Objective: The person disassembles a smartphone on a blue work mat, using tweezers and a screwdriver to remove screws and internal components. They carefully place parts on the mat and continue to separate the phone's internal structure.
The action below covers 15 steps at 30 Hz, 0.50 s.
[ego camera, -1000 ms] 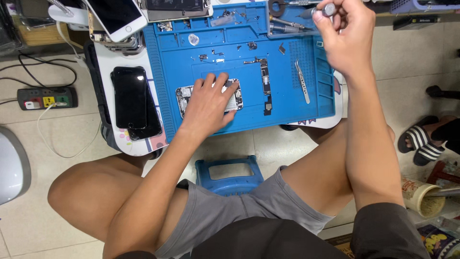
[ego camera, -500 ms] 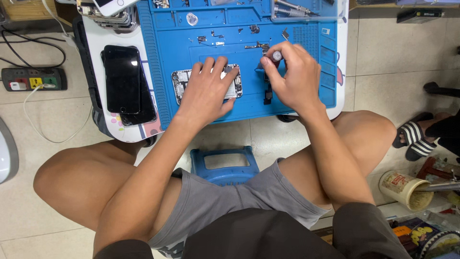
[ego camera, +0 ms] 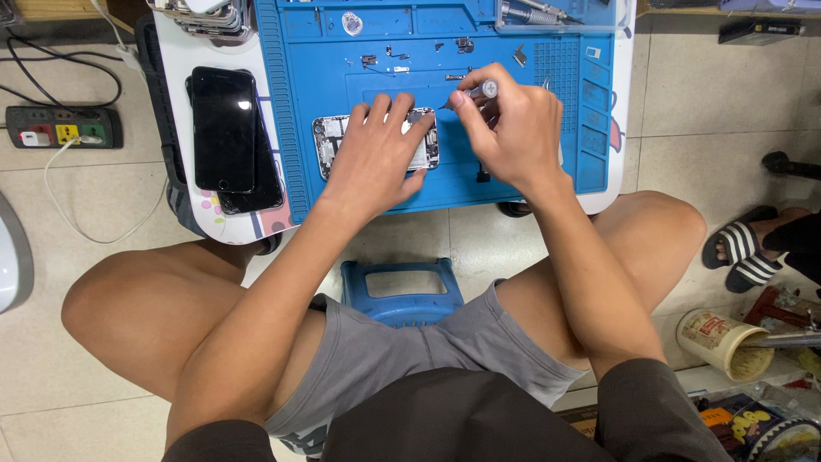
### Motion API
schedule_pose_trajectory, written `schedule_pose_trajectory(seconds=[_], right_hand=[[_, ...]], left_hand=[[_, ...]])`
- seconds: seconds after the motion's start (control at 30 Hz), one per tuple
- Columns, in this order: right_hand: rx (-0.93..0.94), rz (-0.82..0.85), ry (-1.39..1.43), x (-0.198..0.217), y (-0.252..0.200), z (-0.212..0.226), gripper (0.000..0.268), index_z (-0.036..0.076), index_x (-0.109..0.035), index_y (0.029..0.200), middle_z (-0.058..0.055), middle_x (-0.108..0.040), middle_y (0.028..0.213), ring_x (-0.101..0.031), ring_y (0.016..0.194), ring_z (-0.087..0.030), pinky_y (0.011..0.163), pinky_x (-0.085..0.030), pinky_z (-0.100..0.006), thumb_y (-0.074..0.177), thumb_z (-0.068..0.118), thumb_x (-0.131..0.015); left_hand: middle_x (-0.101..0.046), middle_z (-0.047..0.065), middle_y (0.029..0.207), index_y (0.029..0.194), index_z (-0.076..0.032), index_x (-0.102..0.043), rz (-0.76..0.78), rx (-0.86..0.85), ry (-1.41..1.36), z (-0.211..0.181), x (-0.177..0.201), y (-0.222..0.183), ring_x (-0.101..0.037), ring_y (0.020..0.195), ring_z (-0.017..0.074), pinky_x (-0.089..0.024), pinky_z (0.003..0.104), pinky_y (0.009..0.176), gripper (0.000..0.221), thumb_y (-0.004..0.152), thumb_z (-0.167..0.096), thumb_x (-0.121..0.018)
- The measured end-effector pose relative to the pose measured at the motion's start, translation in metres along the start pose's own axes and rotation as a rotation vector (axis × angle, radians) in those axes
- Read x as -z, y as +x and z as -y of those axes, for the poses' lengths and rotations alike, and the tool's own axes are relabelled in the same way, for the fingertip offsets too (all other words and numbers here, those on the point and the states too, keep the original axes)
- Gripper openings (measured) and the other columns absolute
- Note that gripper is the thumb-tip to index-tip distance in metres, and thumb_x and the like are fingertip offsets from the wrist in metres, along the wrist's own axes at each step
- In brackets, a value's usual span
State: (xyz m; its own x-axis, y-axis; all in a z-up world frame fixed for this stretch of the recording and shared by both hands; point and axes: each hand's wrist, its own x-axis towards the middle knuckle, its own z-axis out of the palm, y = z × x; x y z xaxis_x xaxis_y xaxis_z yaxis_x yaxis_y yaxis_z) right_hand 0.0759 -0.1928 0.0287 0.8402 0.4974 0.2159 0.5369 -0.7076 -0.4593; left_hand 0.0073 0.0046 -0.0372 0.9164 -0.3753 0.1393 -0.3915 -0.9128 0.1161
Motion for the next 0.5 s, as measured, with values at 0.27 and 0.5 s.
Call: schedule_pose_trajectory(seconds=[0.27,0.5], right_hand=[[-0.012,-0.014,-0.031,-0.013,-0.004,0.001,0.018,0.017,-0.074,0.110,0.001,-0.073,0.067,-0.074,0.065,-0.021,0.053,-0.045,-0.040,0.107,0.034,-0.069],[-0.012,-0.024,-0.040,-0.015,0.000,-0.004,0.015,0.018,-0.074,0.106,0.004,-0.072,0.067,-0.072,0.062,-0.019,0.052,-0.045,-0.036,0.106,0.033,-0.069]], left_hand=[[-0.056,0.013,0.133,0.141,-0.017,-0.062,0.000,0.004,0.013,0.001,0.001,0.001,-0.054,0.112,0.0331,-0.046,0.046,0.086,0.072,0.082,-0.055,-0.078],[-0.056,0.013,0.133,0.140,-0.018,-0.062,0.004,0.004,0.013,0.002,0.002,0.001,-0.054,0.112,0.0328,-0.047,0.046,0.086,0.072,0.081,-0.055,-0.079]])
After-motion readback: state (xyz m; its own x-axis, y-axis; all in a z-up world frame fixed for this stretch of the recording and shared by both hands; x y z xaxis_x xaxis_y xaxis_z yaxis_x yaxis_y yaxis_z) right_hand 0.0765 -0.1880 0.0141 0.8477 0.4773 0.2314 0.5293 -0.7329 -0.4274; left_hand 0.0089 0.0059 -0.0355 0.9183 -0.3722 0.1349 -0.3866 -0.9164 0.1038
